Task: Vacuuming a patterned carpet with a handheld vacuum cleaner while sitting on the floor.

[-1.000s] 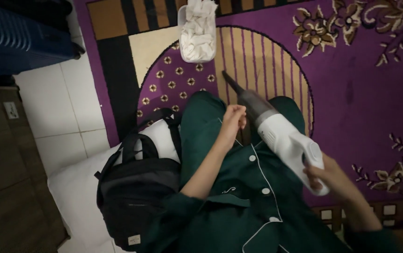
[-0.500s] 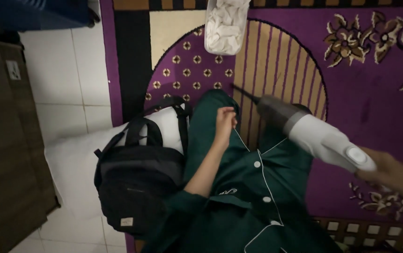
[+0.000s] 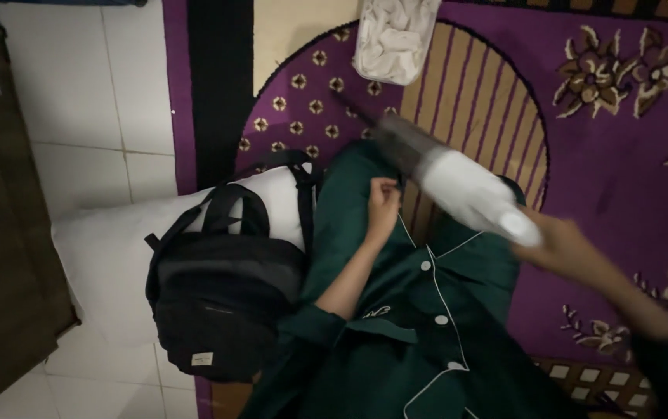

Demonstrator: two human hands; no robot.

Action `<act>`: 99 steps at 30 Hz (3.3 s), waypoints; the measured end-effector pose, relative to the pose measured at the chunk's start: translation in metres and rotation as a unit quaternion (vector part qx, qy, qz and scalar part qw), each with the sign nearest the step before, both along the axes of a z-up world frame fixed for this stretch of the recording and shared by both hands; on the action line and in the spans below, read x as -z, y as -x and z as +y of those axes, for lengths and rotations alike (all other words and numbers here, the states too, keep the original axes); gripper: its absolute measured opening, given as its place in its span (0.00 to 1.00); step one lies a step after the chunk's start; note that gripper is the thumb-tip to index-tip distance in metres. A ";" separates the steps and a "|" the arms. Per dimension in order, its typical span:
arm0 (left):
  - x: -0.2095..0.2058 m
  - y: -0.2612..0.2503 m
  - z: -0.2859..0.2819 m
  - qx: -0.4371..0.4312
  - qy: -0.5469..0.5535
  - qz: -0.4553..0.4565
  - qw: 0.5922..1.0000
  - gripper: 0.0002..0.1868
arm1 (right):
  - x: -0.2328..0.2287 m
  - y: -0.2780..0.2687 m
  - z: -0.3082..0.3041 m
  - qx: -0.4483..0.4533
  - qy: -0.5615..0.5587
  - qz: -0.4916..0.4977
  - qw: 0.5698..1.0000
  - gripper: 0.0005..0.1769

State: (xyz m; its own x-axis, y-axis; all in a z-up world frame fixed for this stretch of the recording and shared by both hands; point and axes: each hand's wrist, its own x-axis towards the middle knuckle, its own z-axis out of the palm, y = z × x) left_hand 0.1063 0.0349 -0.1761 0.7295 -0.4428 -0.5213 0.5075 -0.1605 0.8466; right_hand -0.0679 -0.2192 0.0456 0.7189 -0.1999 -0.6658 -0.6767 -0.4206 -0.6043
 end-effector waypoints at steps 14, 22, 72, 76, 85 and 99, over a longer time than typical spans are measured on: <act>-0.114 -0.090 0.135 -0.014 -0.097 0.025 0.995 0.15 | 0.026 -0.017 0.028 -0.009 0.078 -0.047 0.996 0.31; -0.161 -0.052 0.342 -0.256 -0.214 -0.170 0.927 0.20 | -0.025 0.021 0.013 0.174 -0.084 0.110 0.975 0.27; -0.038 -0.051 0.394 -0.041 -0.567 -0.017 0.823 0.62 | -0.016 -0.251 0.202 0.399 -0.334 0.031 0.853 0.18; -0.041 -0.054 0.389 -0.038 -0.572 0.014 0.819 0.62 | 0.000 -0.239 0.216 0.337 -0.278 0.022 0.899 0.23; -0.054 -0.060 0.382 -0.050 -0.567 0.010 0.822 0.63 | 0.103 -0.428 0.159 0.315 -0.329 -0.205 0.866 0.08; -0.047 -0.056 0.379 -0.031 -0.597 0.017 0.801 0.62 | 0.077 -0.419 0.201 0.370 -0.427 -0.121 0.816 0.08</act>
